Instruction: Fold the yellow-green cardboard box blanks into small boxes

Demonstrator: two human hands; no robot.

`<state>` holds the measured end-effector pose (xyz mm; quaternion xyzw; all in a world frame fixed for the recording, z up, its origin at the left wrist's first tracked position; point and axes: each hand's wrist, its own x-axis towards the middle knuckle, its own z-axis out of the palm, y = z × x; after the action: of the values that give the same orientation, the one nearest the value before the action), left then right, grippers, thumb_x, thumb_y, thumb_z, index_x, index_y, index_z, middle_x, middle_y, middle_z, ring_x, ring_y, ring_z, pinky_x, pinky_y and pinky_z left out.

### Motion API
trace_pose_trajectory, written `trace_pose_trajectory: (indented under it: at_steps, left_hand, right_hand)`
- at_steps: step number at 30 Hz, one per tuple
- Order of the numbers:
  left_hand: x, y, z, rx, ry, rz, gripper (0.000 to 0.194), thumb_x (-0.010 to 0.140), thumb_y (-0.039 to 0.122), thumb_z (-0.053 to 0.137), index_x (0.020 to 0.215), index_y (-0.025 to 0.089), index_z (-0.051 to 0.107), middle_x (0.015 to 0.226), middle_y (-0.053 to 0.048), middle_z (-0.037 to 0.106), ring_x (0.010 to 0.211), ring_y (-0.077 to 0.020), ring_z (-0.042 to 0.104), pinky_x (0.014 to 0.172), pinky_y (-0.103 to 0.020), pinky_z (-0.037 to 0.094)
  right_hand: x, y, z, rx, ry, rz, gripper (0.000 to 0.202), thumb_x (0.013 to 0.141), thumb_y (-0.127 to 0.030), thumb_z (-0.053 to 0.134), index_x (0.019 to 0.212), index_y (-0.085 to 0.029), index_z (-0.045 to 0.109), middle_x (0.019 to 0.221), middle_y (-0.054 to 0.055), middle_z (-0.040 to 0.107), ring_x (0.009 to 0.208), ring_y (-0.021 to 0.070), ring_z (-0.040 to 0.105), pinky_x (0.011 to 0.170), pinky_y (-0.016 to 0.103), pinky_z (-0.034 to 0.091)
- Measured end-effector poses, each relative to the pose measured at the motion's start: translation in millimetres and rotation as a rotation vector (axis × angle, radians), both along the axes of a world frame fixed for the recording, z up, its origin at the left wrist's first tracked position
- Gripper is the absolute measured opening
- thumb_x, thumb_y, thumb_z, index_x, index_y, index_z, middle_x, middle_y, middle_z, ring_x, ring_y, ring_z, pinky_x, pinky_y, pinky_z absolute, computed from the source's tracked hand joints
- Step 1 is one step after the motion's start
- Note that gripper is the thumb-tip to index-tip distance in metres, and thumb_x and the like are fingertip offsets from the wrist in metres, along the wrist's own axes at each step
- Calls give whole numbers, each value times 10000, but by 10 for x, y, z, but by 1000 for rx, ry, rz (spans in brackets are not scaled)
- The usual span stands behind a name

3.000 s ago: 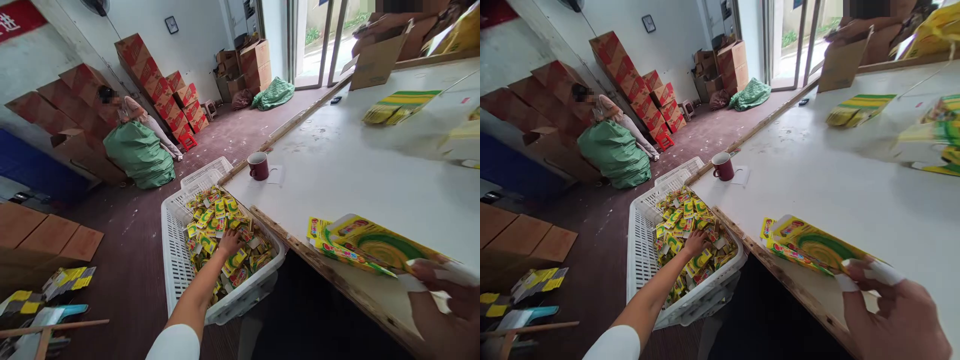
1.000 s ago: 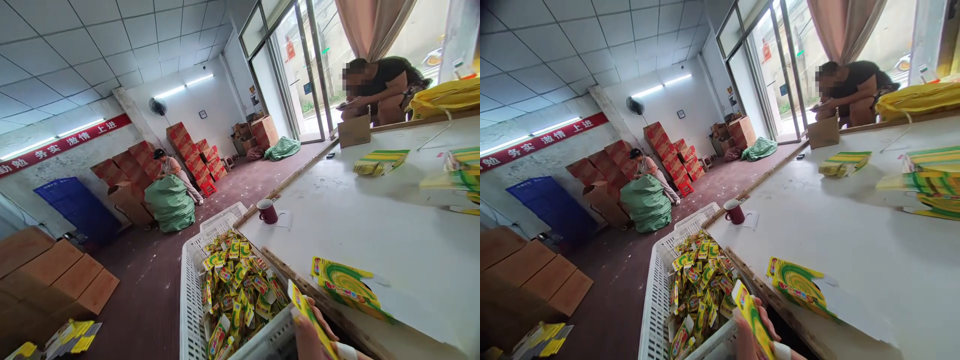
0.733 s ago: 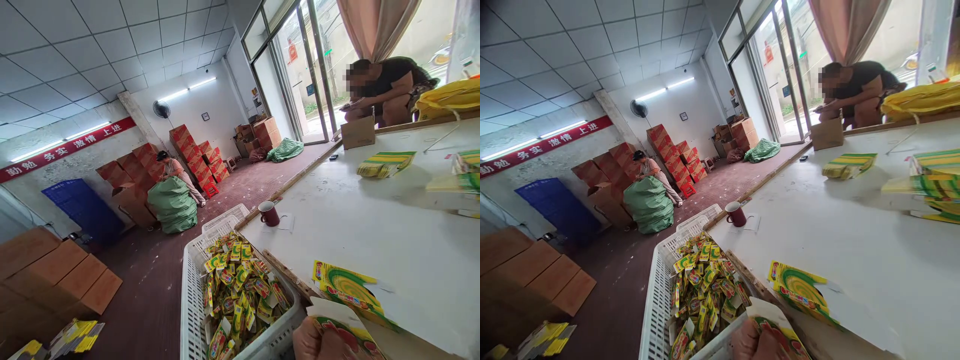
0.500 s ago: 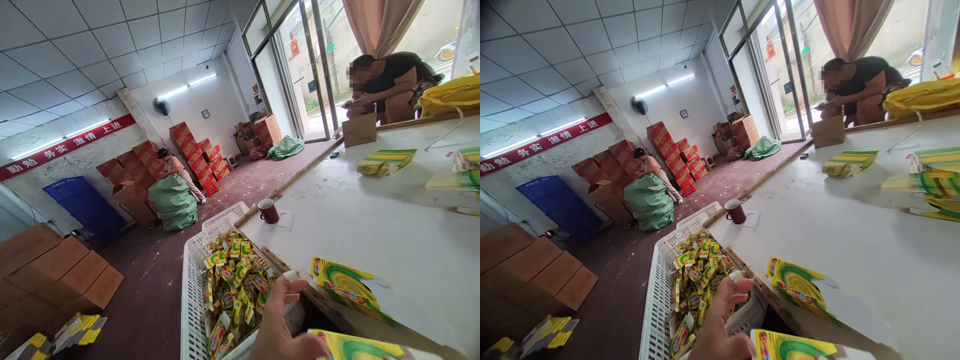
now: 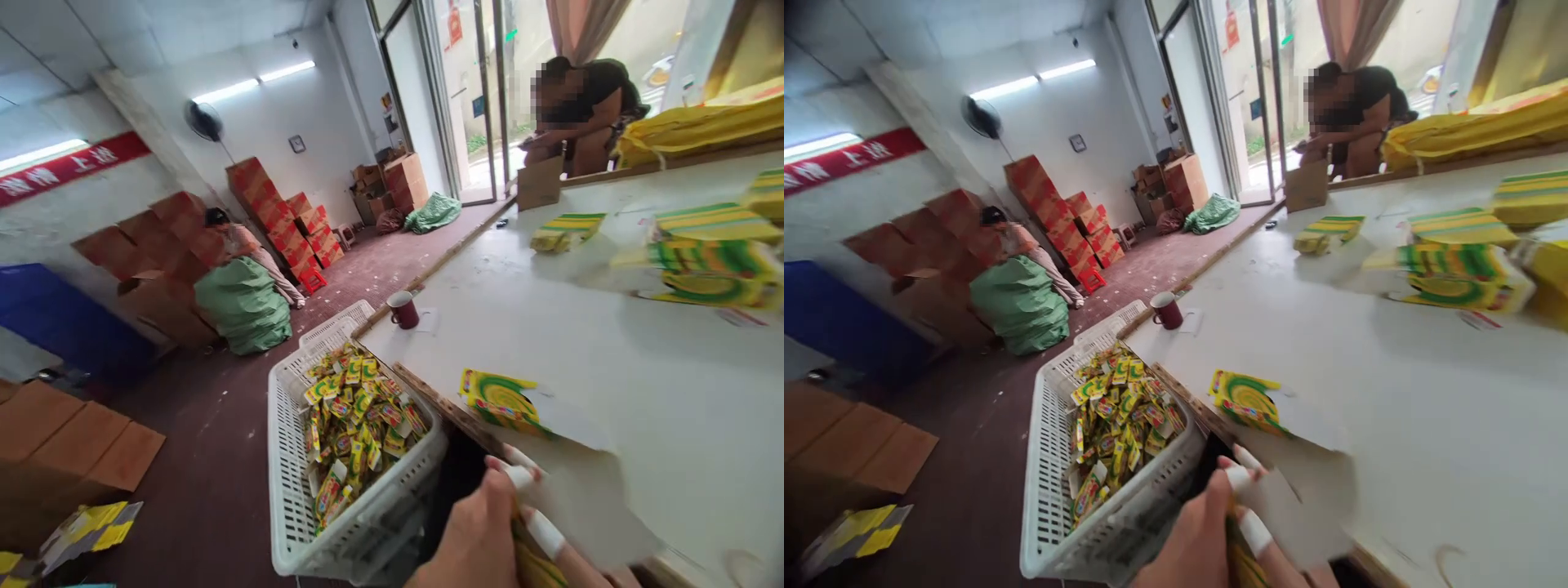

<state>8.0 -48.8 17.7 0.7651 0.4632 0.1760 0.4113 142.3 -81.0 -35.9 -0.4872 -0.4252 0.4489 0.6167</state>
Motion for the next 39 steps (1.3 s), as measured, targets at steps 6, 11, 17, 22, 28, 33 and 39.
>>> trace_pose_trajectory:
  at_steps: [6,11,17,22,28,33,39]
  left_hand:
    - [-32,110,106,130,-48,-157,492,642,161,694,1066,247,460,1041,-61,615,902,-245,636,778,-348,510]
    - [-32,210,94,118,8,-196,644,679,177,655,1228,237,324,996,-51,618,821,-226,625,716,-351,520]
    - [-29,220,63,152,-26,-115,688,672,137,652,1255,237,301,1262,-132,495,1146,-278,566,978,-428,497]
    - [-154,260,158,181,191,18,458,629,152,667,1039,237,482,1062,-78,604,1032,-310,579,922,-494,483]
    - [-238,305,330,144,174,32,431,641,246,715,1037,253,545,1005,-37,678,919,-254,639,835,-380,499]
    - [-241,336,460,113,172,-25,373,632,280,753,969,236,600,912,-10,696,812,-214,650,741,-314,500]
    - [-225,342,412,245,224,-20,411,612,164,685,1008,224,592,924,-18,693,847,-223,650,768,-328,511]
  right_hand:
    - [-48,7,300,-50,21,104,615,920,-613,477,1401,-239,561,1314,129,674,1288,306,577,1061,458,479]
    - [-115,-57,250,164,-391,19,523,980,-301,461,1500,-301,402,1536,87,450,1388,261,457,1105,440,413]
    - [-92,0,186,273,-553,-84,555,948,-95,412,1419,-372,509,1482,31,527,1315,222,548,1059,351,490]
    - [5,23,209,324,-588,-66,614,959,-95,409,1518,-342,343,1549,56,431,1382,233,456,1082,380,463]
    - [18,24,320,272,-674,80,455,961,-122,407,1361,-260,574,1560,120,417,1377,247,468,1052,377,500]
    - [204,70,501,224,-685,229,312,861,-59,475,968,-249,699,1429,131,565,1313,251,557,988,378,541]
    - [50,123,461,163,-536,130,304,714,-44,578,953,-221,642,1416,149,557,1303,302,557,1020,451,501]
